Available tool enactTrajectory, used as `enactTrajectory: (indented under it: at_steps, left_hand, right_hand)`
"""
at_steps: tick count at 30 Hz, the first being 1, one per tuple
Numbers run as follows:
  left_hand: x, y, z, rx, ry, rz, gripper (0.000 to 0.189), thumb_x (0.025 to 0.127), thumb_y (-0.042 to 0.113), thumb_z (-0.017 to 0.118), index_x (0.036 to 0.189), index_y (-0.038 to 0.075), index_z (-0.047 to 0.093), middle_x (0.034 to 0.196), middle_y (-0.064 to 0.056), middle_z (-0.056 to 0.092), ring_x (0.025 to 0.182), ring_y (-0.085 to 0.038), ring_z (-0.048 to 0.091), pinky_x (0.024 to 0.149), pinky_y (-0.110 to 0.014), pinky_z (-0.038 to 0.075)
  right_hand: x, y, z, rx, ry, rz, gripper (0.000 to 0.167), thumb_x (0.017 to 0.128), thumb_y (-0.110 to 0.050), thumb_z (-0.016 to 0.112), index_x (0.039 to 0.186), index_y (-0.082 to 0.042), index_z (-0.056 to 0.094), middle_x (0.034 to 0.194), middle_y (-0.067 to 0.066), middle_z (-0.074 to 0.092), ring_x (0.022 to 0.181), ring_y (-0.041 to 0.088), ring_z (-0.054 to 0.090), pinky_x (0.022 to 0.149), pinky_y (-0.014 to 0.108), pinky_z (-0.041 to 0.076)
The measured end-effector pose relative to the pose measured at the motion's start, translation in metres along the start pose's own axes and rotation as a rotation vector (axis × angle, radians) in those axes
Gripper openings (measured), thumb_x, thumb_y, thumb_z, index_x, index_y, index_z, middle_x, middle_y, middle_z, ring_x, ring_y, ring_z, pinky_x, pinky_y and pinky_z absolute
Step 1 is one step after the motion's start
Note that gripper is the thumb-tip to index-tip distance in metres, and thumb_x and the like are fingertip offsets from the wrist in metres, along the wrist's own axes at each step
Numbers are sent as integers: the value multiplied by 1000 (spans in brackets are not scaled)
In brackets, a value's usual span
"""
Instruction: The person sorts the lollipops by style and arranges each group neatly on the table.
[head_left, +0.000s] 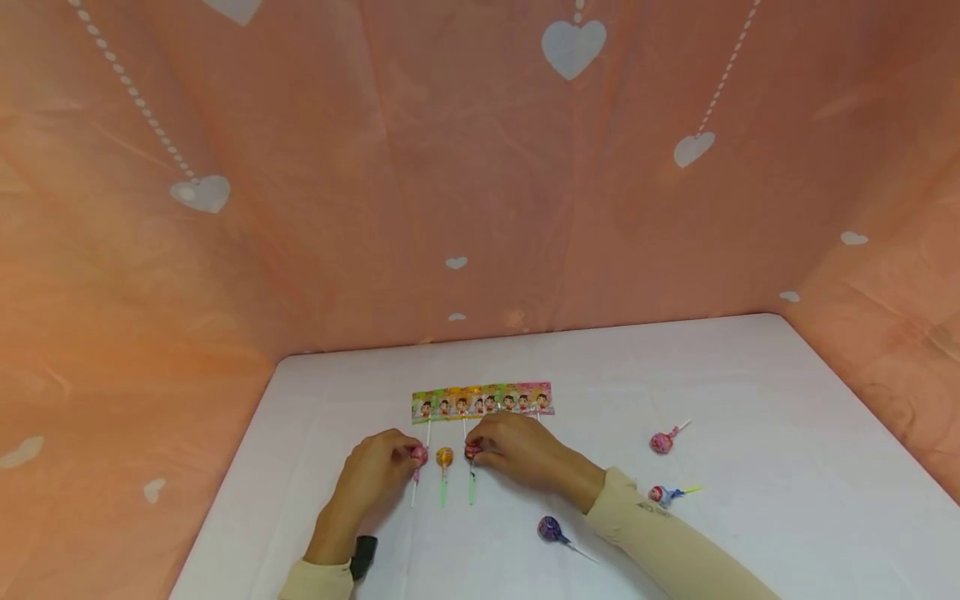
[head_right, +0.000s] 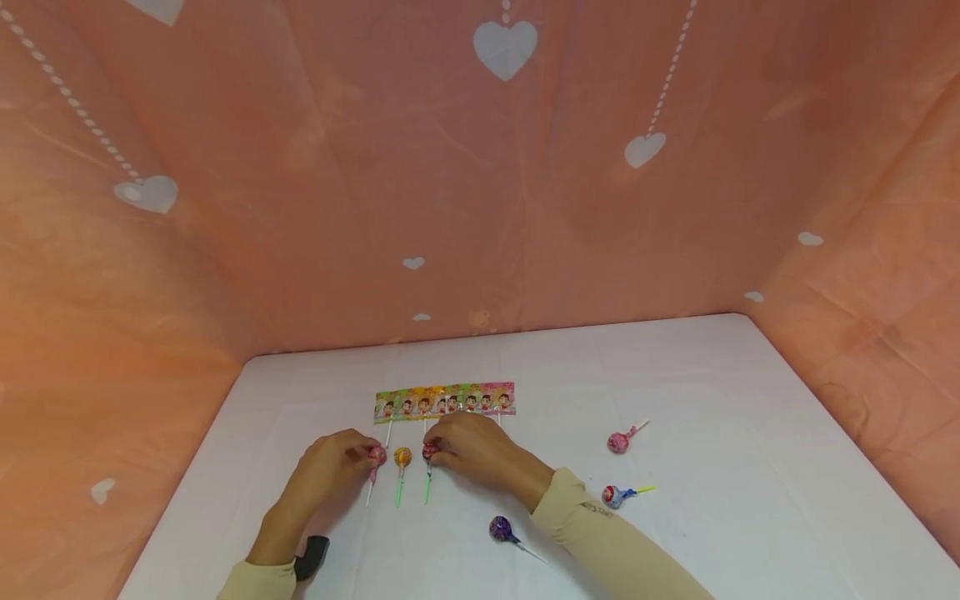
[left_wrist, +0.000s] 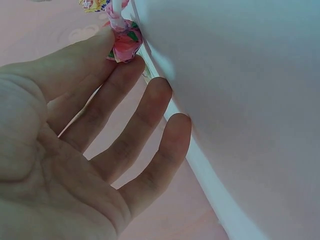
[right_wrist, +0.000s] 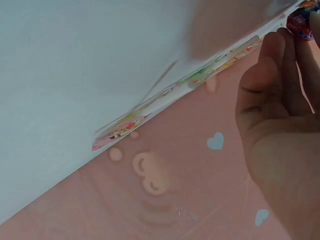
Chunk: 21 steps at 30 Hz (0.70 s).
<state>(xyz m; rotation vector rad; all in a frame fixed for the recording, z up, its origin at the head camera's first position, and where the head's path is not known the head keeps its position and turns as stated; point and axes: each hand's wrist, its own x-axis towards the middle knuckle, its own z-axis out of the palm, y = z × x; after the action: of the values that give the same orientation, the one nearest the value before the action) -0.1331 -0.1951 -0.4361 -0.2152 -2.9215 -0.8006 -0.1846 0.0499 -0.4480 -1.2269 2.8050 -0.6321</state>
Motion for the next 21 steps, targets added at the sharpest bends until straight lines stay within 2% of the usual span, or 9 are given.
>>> enactTrajectory:
  at_steps: [16,21]
  left_hand:
    - [0,0,-1,12,-14,5,15,79,8,81,93,13,78,84,5,70,75,-9,63,69,-33,49]
    - [1,0,0,11,-18,-18,15,79,9,81,93,13,79,83,5,69,75,-9,61,69,-32,48]
  right_hand:
    - [5,-2,3,-10,-28,7,24,95,-31,68,116,-23,73,112,-8,69,107,10,64,94,32,52]
    - [4,-1,3,-11,-34,17,27,95,-33,68,119,-22,72,116,-7,69,112,12,64,96,34,52]
